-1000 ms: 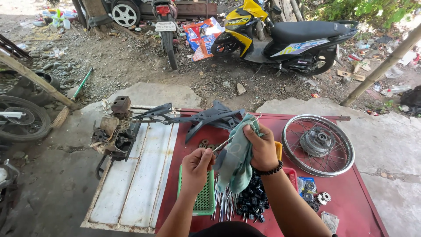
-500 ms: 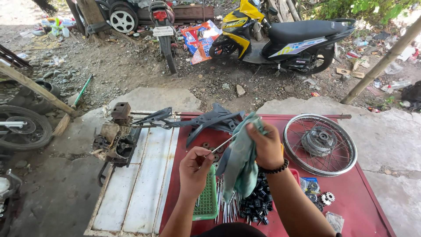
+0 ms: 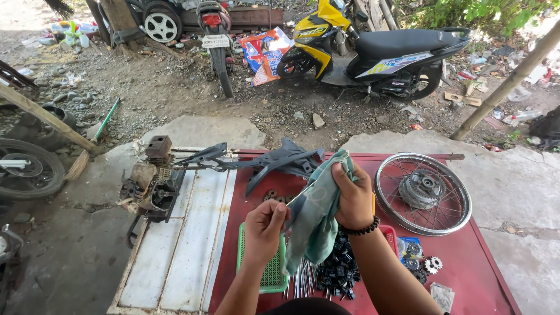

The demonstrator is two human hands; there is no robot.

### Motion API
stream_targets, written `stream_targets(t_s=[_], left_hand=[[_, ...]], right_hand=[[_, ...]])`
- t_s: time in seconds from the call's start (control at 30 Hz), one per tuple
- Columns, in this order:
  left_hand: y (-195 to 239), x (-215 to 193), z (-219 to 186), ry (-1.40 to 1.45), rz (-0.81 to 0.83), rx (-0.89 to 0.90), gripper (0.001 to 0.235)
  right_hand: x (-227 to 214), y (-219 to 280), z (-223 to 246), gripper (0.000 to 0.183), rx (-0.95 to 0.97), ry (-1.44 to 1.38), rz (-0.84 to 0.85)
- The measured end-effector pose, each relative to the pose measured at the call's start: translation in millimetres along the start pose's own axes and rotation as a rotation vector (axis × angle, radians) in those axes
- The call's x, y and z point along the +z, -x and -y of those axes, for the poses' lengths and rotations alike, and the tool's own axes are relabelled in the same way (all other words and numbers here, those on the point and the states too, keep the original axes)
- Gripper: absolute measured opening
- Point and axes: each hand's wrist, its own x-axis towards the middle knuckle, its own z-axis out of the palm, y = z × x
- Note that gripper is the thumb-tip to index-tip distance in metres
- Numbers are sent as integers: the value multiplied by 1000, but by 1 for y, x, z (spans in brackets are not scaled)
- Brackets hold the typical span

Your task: The person repeatedly picks up thin metal rods from a green basket on a red workbench and wipes them with a light blue cloth. The person holds the cloth in the right hand and the rod in the left, rubbing the rod along the cloth before placing it back into the basket. This process is repeated for several rods throughout the video.

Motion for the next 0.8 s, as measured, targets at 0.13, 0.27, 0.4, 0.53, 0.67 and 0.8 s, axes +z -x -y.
stream_targets(t_s=[0.13,0.27,0.4,0.53,0.67,0.8], left_hand=[[-1,6,-4,-129,7,86,4],[0,-1,8,29,0,105,4],[1,-1,-1,-116,-48,13,18],[-4,4,0,-157,-41,-2,20],[0,3,-10,-144,-21,-55,28],[3,-1,-5,-209,-14,22,26]], right_hand=[[-8,8,-12,10,77,307,133],[-8,5,-3,10,39,208,79],[-3,6,2,13,-18,114,-58],[-5,11,-7,12,77,212,131],[-9,9,-2,10,76,183,140],[-2,9,12,14,14,70,-15]])
